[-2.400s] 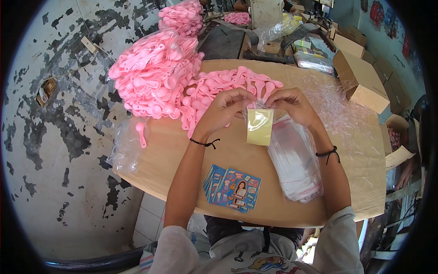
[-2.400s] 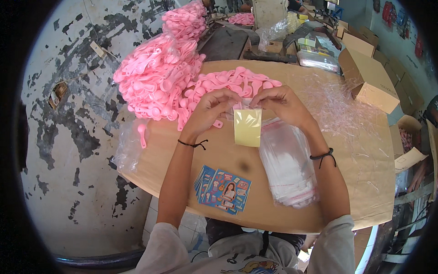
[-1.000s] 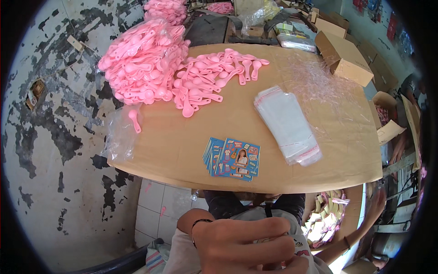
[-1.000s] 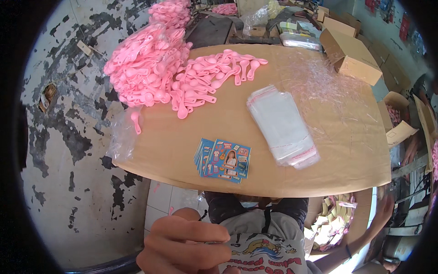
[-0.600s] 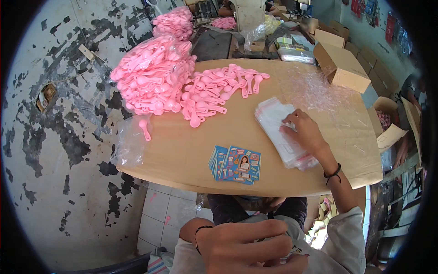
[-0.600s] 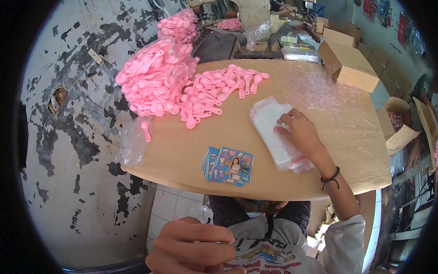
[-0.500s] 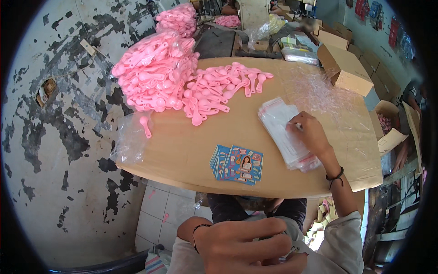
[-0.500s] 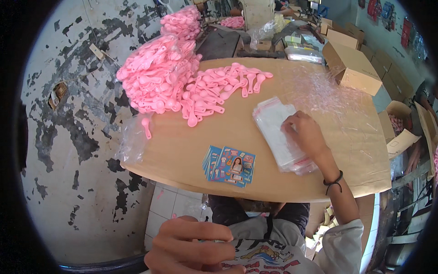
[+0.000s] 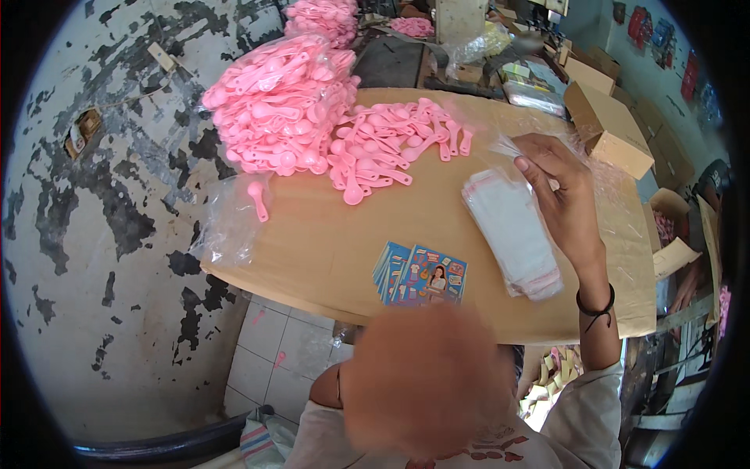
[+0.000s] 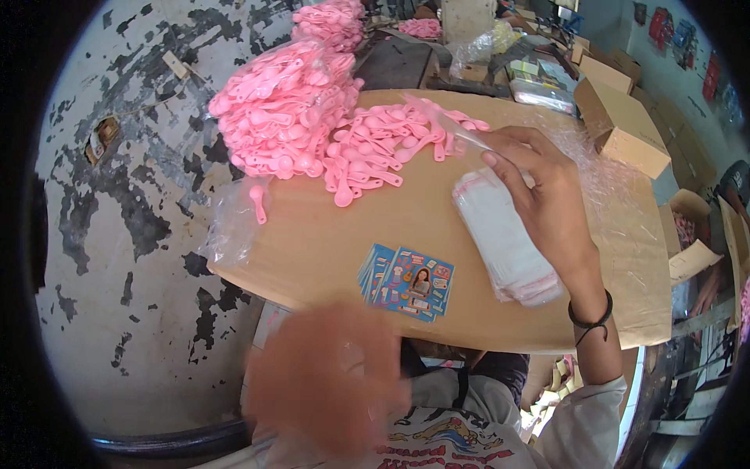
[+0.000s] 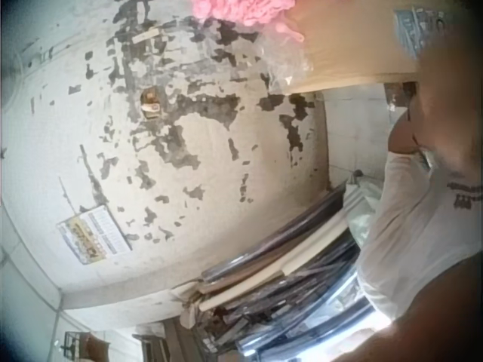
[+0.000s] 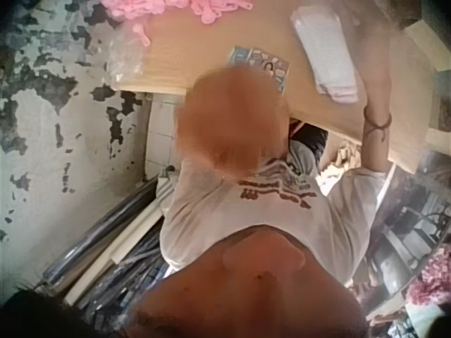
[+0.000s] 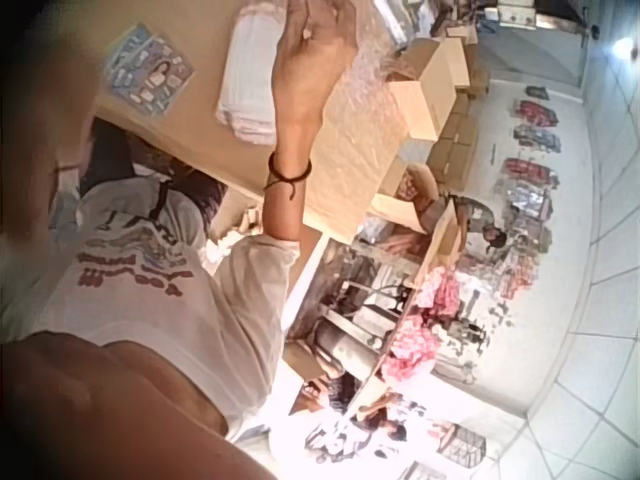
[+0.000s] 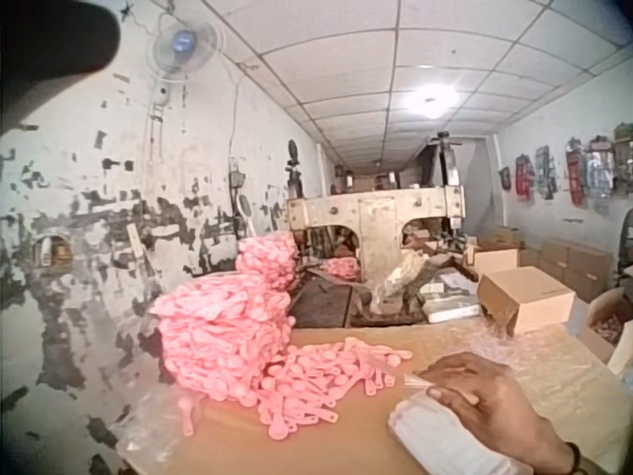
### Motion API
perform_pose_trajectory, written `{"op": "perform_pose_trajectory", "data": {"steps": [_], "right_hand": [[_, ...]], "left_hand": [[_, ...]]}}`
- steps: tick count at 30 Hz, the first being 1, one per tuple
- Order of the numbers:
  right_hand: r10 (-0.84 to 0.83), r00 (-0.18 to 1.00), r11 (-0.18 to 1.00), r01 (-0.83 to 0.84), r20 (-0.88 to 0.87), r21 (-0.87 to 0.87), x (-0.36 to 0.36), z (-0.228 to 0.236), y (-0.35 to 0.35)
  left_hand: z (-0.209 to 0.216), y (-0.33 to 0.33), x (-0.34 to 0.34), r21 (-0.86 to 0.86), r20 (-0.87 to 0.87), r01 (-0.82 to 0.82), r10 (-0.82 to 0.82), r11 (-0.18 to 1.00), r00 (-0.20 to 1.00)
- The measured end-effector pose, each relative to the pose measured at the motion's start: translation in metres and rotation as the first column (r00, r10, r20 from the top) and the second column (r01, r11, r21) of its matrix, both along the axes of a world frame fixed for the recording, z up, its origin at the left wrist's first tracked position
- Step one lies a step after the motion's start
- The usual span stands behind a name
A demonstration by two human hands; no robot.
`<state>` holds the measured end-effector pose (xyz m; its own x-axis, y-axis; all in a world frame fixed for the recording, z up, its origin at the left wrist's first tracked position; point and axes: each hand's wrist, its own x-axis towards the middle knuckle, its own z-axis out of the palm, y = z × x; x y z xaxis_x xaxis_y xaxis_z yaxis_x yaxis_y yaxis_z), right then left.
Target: Manually packaging pink plastic items and instructional cards into clear plastic bags.
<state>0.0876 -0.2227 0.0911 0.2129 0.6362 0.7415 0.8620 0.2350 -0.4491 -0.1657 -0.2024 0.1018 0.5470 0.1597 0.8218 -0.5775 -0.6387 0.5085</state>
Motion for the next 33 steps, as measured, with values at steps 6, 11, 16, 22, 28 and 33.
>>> {"op": "perform_pose_trajectory", "data": {"steps": [6,11,16,22,28,33], "right_hand": [[0.102,0.96,0.994,-0.088,0.26,-0.063,-0.037,-0.009,0.03],[-0.048,0.978,0.99,0.021,0.203,0.137,-0.049,-0.043,0.072],[0.327,0.829,0.756,-0.518,-0.454,-0.4,-0.002,-0.08,0.092],[0.194,0.792,0.719,-0.516,-0.579,-0.465,0.007,-0.082,0.09],[0.091,0.867,0.684,-0.412,-0.49,-0.602,0.036,-0.088,0.088],[0.153,0.978,0.89,-0.076,0.139,-0.449,0.026,-0.083,0.074]], "left_hand": [[-0.051,0.09,0.075,-0.693,-0.058,-0.127,0.121,0.709,0.991],[-0.07,0.127,0.061,-0.825,-0.224,-0.203,0.025,0.527,0.974],[-0.111,0.165,0.056,-0.737,-0.495,-0.432,0.02,0.519,0.869],[-0.133,0.175,0.057,-0.374,-0.54,-0.579,0.337,0.725,0.771],[-0.122,0.175,0.043,-0.433,-0.676,-0.584,0.182,0.686,0.715],[-0.12,0.169,0.04,-0.702,-0.368,-0.461,0.277,0.544,0.888]]}}
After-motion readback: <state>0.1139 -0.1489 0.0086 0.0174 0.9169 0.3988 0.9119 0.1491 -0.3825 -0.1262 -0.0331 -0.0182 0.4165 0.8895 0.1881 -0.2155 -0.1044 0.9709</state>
